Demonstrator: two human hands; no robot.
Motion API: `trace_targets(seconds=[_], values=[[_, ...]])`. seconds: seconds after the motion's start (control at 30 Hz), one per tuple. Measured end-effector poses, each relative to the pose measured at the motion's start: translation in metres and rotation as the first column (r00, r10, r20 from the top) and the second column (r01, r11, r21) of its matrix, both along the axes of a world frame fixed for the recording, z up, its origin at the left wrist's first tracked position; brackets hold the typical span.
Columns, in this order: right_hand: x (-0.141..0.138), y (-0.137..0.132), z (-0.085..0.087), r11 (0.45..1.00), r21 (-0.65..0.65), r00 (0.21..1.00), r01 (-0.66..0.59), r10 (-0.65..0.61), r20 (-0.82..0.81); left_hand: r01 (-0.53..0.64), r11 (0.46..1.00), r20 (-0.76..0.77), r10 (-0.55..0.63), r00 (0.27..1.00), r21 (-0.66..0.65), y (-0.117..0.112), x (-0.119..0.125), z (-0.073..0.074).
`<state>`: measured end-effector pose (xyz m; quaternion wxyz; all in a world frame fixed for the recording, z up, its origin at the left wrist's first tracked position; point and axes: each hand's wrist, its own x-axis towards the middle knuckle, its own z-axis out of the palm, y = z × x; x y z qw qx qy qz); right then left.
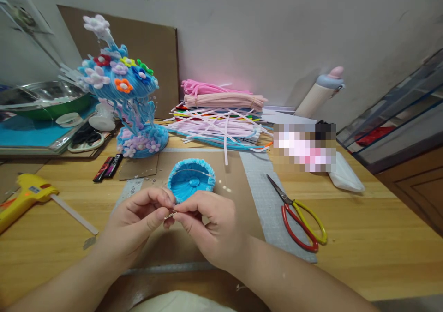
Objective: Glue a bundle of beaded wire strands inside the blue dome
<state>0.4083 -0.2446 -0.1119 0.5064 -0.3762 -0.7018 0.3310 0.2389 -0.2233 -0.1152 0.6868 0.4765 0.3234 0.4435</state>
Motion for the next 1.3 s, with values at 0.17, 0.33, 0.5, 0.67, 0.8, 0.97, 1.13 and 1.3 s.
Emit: trace_targets(seconds=[0.17, 0.33, 0.5, 0.67, 0.8, 0.97, 1.13, 1.3], values=[[0.0013, -0.0016, 0.0014, 0.99, 0.136, 0.998, -0.042, 0.037, 0.041, 0.04, 0.999, 0.057, -0.04, 0.998, -0.005, -0.0026, -0.0007, 0.0022], [0.0045, -0.0023, -0.0012, 0.979, 0.195, 0.992, -0.055, 0.031, 0.121, 0.068, 0.997, 0.091, -0.064, 0.994, -0.044, -0.0024, 0.0007, 0.0035], [0.0034, -0.0013, -0.0001, 0.971, 0.234, 0.995, -0.046, 0.024, 0.096, 0.056, 0.998, 0.047, -0.055, 0.997, -0.02, -0.0007, 0.0, 0.004], [0.0018, 0.0006, -0.0001, 0.945, 0.326, 0.994, -0.011, -0.026, 0.11, 0.064, 0.998, 0.027, -0.064, 0.998, 0.003, 0.0, -0.0019, 0.0039], [0.0029, 0.0008, -0.0004, 0.94, 0.342, 0.993, -0.002, -0.039, 0.113, 0.069, 0.998, 0.04, -0.069, 0.997, -0.007, -0.0008, -0.0028, 0.0041], [0.0033, -0.0008, 0.0001, 0.94, 0.342, 0.994, 0.006, -0.043, 0.1, 0.054, 0.999, 0.033, -0.054, 0.998, 0.0, -0.0018, -0.0017, 0.0063], [0.0011, -0.0018, 0.0012, 0.945, 0.324, 0.994, 0.029, -0.061, 0.089, 0.042, 0.999, 0.023, -0.042, 0.999, -0.002, -0.0026, -0.0013, 0.0067], [-0.0008, -0.0023, 0.0011, 0.944, 0.329, 0.996, 0.025, -0.051, 0.07, 0.045, 0.999, 0.034, -0.045, 0.998, -0.001, -0.0034, -0.0016, 0.0051]])
